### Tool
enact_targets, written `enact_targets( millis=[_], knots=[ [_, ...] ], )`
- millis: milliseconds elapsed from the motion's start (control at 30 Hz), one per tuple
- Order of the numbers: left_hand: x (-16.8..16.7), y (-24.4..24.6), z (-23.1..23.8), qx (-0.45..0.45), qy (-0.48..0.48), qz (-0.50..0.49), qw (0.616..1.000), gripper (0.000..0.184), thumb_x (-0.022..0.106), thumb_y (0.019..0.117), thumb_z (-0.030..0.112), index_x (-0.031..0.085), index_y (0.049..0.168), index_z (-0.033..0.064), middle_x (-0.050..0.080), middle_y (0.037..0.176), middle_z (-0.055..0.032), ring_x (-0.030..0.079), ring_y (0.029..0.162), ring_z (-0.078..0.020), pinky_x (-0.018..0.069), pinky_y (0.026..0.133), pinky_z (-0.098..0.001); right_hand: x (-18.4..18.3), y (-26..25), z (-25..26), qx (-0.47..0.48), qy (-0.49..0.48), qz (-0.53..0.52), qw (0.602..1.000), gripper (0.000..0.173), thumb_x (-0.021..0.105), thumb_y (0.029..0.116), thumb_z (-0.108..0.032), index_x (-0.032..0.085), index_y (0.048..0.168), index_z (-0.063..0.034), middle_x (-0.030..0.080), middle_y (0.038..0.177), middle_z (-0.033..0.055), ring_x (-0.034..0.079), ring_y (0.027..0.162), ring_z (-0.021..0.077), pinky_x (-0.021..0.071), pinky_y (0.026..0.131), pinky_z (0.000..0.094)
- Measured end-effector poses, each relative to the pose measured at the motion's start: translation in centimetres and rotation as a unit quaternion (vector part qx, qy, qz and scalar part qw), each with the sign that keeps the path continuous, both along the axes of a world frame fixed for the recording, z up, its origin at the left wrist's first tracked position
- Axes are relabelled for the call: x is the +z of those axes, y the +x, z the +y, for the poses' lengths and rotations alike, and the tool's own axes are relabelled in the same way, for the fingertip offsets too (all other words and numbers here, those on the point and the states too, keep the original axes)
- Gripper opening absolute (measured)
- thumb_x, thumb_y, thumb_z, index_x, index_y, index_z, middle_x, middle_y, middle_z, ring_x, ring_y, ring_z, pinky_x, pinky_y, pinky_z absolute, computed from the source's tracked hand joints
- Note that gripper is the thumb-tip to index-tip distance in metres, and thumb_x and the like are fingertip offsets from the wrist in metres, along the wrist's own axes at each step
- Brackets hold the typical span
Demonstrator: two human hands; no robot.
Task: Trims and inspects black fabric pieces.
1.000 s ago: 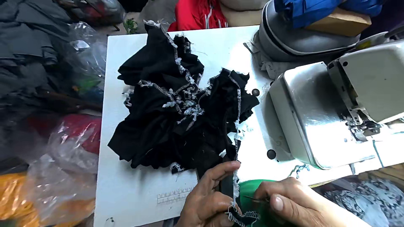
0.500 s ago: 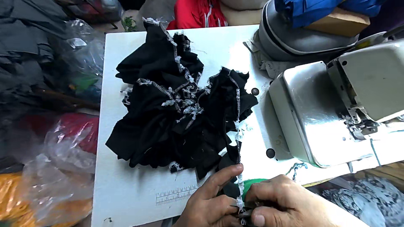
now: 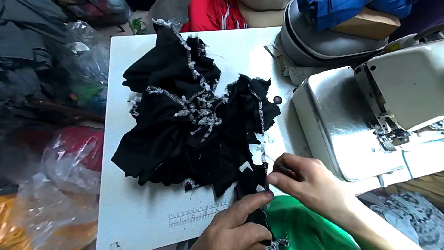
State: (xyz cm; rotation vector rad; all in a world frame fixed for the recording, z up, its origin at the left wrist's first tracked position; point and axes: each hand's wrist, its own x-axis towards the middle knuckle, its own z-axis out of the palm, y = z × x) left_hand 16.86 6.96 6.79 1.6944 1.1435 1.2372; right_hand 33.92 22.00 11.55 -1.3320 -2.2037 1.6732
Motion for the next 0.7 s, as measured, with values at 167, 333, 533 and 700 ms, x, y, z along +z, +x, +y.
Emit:
enact_targets(
  millis=[167, 333, 533, 700],
  knots=[
    [-0.3, 0.5, 0.3, -0.018, 0.022, 0.043, 0.999, 0.026, 0.050, 0.1073, 0.023, 0.063, 0.093, 0.0047, 0.062, 0.133, -0.0164, 0.057, 0.127, -0.0109, 0.0438, 0.108, -0.0206, -0.9, -1.6, 0.2, 0.058, -0.011, -0.018, 0.998, 0.017, 0.066, 0.0961, -0.028, 0.070, 0.094, -0.0128, 0.057, 0.068, -0.0067, 0.051, 0.061, -0.0015, 0.0403, 0.056, 0.0182],
    [0.4, 0.0, 0.0, 0.037, 0.005, -0.014, 0.999, 0.024, 0.053, 0.1066, 0.024, 0.064, 0.095, 0.0056, 0.060, 0.133, -0.0114, 0.065, 0.114, -0.0051, 0.0538, 0.097, -0.0193, -0.5, -0.2, -0.2, 0.020, 0.139, 0.089, 0.986, 0.012, 0.064, 0.0924, -0.012, 0.073, 0.101, -0.0106, 0.065, 0.086, -0.0031, 0.057, 0.070, -0.0024, 0.0471, 0.061, 0.0138],
    [-0.4, -2.4, 3.5, 0.054, -0.001, 0.025, 0.998, 0.036, 0.048, 0.1071, 0.038, 0.066, 0.092, 0.0115, 0.054, 0.146, 0.0042, 0.061, 0.106, 0.0088, 0.0529, 0.088, -0.0124, 0.1, 1.1, 0.1, 0.094, 0.248, 0.161, 0.951, 0.010, 0.064, 0.0937, -0.017, 0.073, 0.095, -0.0131, 0.067, 0.094, -0.0052, 0.060, 0.084, -0.0071, 0.0498, 0.073, 0.0063],
    [-1.2, -3.3, 5.8, 0.006, 0.005, 0.108, 0.994, 0.033, 0.055, 0.1022, 0.029, 0.065, 0.080, 0.0082, 0.071, 0.111, -0.0002, 0.064, 0.100, 0.0037, 0.0519, 0.084, -0.0112, -0.2, 1.5, 0.0, 0.097, 0.229, 0.151, 0.957, 0.011, 0.063, 0.0944, -0.015, 0.072, 0.096, -0.0098, 0.066, 0.086, -0.0038, 0.059, 0.077, -0.0060, 0.0476, 0.068, 0.0067]
  ],
)
